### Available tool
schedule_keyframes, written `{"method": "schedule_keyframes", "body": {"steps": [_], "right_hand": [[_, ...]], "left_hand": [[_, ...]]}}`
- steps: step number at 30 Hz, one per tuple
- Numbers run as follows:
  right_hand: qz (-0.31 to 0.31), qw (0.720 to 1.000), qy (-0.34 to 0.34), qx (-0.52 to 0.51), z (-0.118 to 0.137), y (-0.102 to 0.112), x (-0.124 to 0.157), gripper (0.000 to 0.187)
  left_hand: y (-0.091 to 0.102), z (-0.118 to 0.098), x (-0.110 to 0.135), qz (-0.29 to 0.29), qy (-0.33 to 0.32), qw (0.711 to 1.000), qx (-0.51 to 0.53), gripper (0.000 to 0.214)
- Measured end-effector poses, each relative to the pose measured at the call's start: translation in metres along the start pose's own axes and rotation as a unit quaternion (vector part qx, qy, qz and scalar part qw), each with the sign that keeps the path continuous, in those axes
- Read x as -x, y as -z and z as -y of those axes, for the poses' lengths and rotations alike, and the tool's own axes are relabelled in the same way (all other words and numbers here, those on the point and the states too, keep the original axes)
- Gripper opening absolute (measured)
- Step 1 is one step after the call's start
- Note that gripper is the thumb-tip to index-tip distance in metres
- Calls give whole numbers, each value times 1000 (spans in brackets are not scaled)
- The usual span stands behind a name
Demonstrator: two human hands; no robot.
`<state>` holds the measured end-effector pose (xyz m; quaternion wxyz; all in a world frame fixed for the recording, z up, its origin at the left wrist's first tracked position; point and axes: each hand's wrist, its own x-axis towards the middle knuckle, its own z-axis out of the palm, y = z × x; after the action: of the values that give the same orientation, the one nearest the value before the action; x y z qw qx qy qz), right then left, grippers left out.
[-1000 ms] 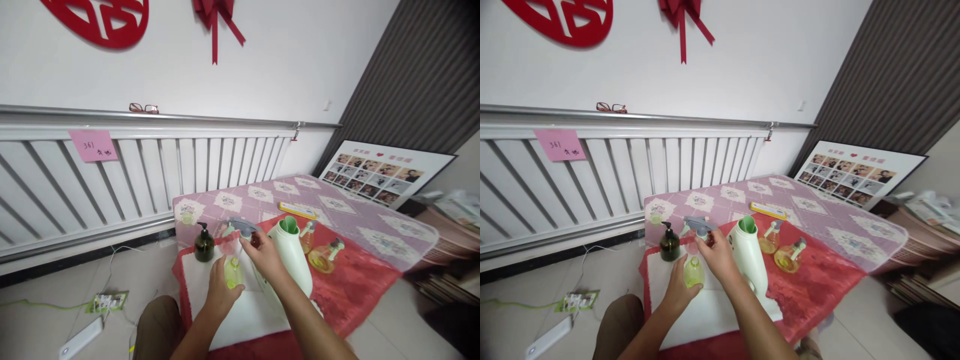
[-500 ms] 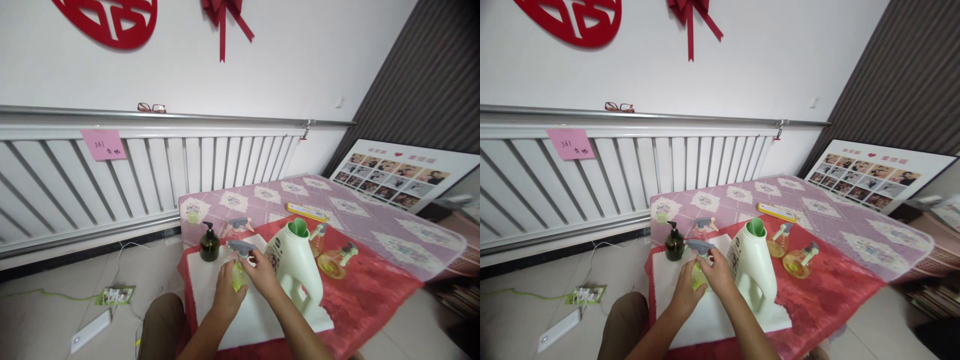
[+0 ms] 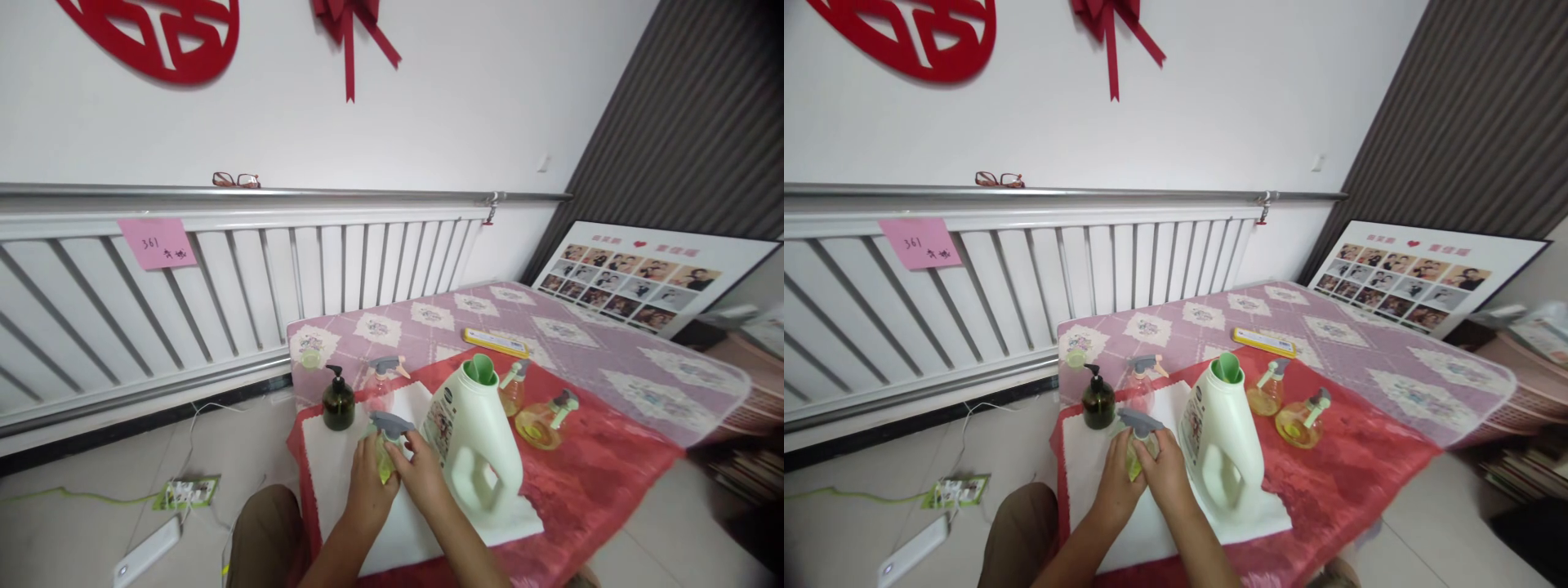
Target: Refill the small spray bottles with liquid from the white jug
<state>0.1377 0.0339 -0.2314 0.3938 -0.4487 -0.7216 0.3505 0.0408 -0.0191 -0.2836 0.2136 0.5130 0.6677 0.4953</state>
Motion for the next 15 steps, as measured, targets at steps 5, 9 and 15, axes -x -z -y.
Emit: {"method": "schedule_keyframes", "body": {"steps": [5, 9, 15], "right_hand": [[-34, 999, -12, -32, 10, -11, 5, 18], [-48, 997, -35, -55, 15, -17, 4, 19], [-43, 995, -43, -82, 12, -11, 1, 26]], "left_hand": [[0, -2, 0, -9, -20, 1000, 13, 59], [1, -2, 1, -12, -29, 999, 18, 62], [0, -2, 1, -15, -7, 999, 33, 66]]}}
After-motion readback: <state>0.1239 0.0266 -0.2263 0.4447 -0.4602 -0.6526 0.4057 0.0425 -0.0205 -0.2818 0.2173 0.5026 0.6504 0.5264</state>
